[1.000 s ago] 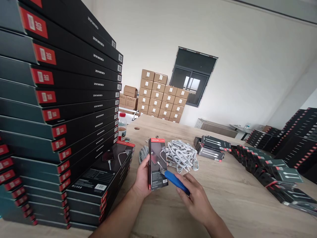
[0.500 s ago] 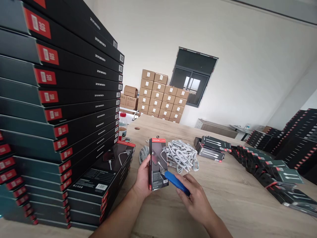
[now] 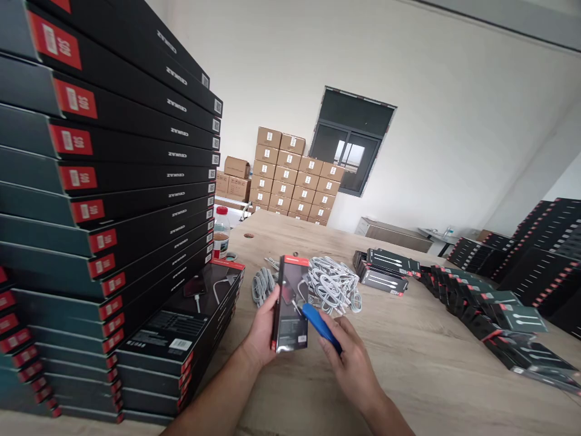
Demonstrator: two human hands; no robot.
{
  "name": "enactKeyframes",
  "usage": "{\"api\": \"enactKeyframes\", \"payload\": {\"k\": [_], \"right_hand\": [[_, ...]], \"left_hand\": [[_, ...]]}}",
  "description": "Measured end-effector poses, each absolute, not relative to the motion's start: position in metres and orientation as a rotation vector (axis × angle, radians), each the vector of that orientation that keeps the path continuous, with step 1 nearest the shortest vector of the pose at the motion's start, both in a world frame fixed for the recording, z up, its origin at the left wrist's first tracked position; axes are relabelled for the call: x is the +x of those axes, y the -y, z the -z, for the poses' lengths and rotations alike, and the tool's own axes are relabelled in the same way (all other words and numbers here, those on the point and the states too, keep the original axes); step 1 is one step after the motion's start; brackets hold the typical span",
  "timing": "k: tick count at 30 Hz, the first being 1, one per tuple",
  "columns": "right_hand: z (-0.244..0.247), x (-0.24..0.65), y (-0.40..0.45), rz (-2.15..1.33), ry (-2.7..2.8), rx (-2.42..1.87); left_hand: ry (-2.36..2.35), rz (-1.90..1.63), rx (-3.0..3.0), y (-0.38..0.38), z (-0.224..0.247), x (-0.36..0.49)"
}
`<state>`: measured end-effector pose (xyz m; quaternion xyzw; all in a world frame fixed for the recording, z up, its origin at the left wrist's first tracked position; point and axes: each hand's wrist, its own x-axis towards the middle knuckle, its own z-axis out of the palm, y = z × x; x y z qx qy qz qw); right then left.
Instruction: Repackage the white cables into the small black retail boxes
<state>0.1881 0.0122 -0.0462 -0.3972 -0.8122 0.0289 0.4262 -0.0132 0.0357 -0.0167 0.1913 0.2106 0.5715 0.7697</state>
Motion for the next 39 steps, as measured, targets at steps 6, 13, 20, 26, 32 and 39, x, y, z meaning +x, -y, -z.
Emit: {"api": "enactKeyframes", "payload": {"k": [6,13,20,26,32,39], "right_hand": [[0.047,0.192,-0.014,0.111,1.948,-1.064],[0.045,0.198,-0.017,0.194,1.856,-1.084],[0.044,0.201,-0.018,0.210,1.847,-1.111],[0.035,0.202,-0.016,0.118,1.834,-1.141],[0.030,0.211,-0.017,0.026,1.885,-1.087],[0.038,0.201,-0.018,-0.221,1.785,-1.088]], "left_hand": [[-0.576,-1.025,0.472,-0.033,0.021,-0.007],[-0.620,-0.778,0.505,-0.030,0.027,-0.003],[-0.705,-0.700,0.527,-0.028,0.029,0.000],[-0.722,-0.717,0.559,-0.017,0.022,0.003],[-0.751,-0.923,0.637,-0.016,0.021,0.003],[-0.620,-1.371,0.491,-0.032,0.017,0.002]]}}
